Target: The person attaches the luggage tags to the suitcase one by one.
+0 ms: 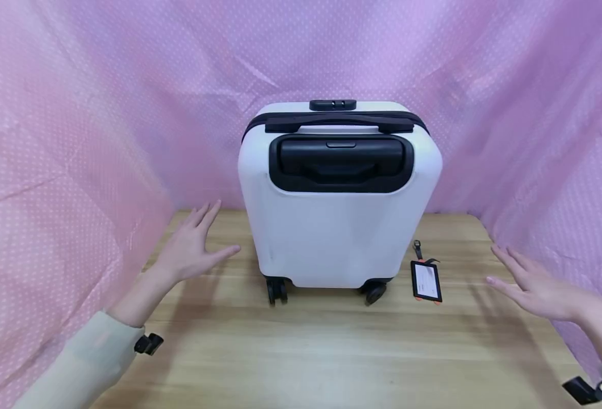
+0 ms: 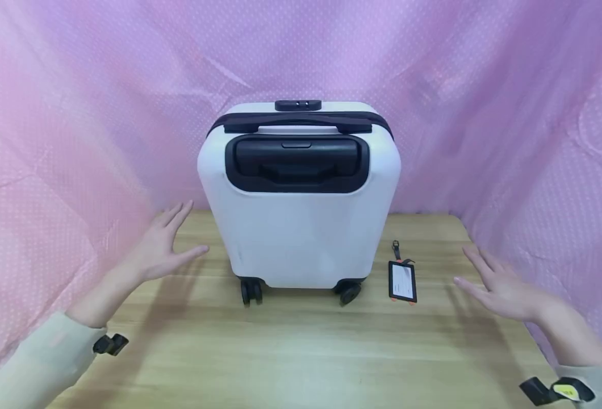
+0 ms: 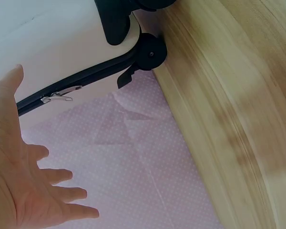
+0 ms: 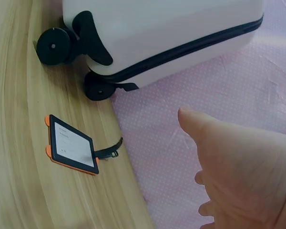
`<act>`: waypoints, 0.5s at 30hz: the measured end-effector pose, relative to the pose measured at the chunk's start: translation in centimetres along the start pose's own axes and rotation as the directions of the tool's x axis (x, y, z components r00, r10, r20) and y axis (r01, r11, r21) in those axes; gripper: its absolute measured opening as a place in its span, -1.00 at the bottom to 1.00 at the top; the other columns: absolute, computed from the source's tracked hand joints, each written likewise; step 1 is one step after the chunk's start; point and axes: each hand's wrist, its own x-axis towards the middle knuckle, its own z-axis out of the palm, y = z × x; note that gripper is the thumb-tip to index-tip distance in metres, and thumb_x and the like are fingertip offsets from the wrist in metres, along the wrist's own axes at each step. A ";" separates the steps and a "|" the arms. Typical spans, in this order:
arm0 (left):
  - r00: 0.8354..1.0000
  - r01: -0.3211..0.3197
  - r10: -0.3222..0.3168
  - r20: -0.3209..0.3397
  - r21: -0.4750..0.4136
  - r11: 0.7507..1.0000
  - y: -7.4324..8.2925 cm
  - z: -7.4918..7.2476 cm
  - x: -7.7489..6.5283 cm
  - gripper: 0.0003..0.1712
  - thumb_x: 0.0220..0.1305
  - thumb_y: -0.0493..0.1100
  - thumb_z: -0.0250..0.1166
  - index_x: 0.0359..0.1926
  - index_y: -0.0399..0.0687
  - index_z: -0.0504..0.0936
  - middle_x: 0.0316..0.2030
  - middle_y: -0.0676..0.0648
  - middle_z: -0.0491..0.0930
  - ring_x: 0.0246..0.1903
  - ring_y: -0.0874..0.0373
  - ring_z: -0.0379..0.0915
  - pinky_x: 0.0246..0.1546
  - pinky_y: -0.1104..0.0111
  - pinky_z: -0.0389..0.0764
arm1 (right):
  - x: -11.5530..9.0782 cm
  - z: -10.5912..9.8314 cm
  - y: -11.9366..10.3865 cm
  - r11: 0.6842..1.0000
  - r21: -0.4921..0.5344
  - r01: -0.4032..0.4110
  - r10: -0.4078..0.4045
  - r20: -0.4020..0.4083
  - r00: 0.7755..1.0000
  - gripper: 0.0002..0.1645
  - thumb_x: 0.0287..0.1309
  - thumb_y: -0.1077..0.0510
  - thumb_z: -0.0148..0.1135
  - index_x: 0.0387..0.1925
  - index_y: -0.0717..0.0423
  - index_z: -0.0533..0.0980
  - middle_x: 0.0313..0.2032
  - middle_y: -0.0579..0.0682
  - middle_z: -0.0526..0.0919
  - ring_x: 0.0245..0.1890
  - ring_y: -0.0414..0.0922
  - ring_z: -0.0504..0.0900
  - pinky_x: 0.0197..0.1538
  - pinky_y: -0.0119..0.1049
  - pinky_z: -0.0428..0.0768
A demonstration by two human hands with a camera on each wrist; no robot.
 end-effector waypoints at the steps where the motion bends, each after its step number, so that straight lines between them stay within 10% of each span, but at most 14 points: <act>1: 1.000 0.001 -0.001 0.002 -0.003 1.000 0.0 0.0 -0.1 0.28 0.32 0.48 0.30 0.75 0.05 -0.14 0.67 -0.40 -0.02 0.61 -0.53 -0.06 0.52 -0.45 0.12 | 0.1 0.1 -0.2 1.000 0.000 0.004 -0.004 -0.002 1.000 -0.02 0.64 -0.10 -0.02 0.70 0.27 -0.25 0.51 0.75 -0.15 0.42 0.79 -0.06 0.27 0.77 -0.01; 10: 1.000 -0.007 0.002 -0.025 -0.180 0.984 0.1 -0.1 0.3 0.13 0.44 0.34 0.28 0.74 0.01 -0.07 0.66 -0.37 0.04 0.58 -0.49 0.07 0.48 -0.43 0.23 | 1.6 0.9 -1.7 0.997 0.039 0.067 -0.064 -0.058 0.996 -0.09 0.64 -0.03 0.01 0.67 0.37 -0.11 0.53 0.66 0.02 0.44 0.74 0.03 0.38 0.70 -0.01; 15: 0.991 -0.093 0.043 -0.125 -0.430 0.898 0.5 -0.7 1.2 -0.12 0.55 0.06 0.24 0.69 -0.10 0.10 0.64 -0.29 0.16 0.56 -0.42 0.18 0.52 -0.36 0.25 | 3.1 1.2 -2.3 0.992 0.038 0.117 -0.113 -0.083 0.990 -0.11 0.63 -0.02 0.06 0.64 0.41 -0.03 0.52 0.62 0.11 0.47 0.66 0.12 0.46 0.60 0.06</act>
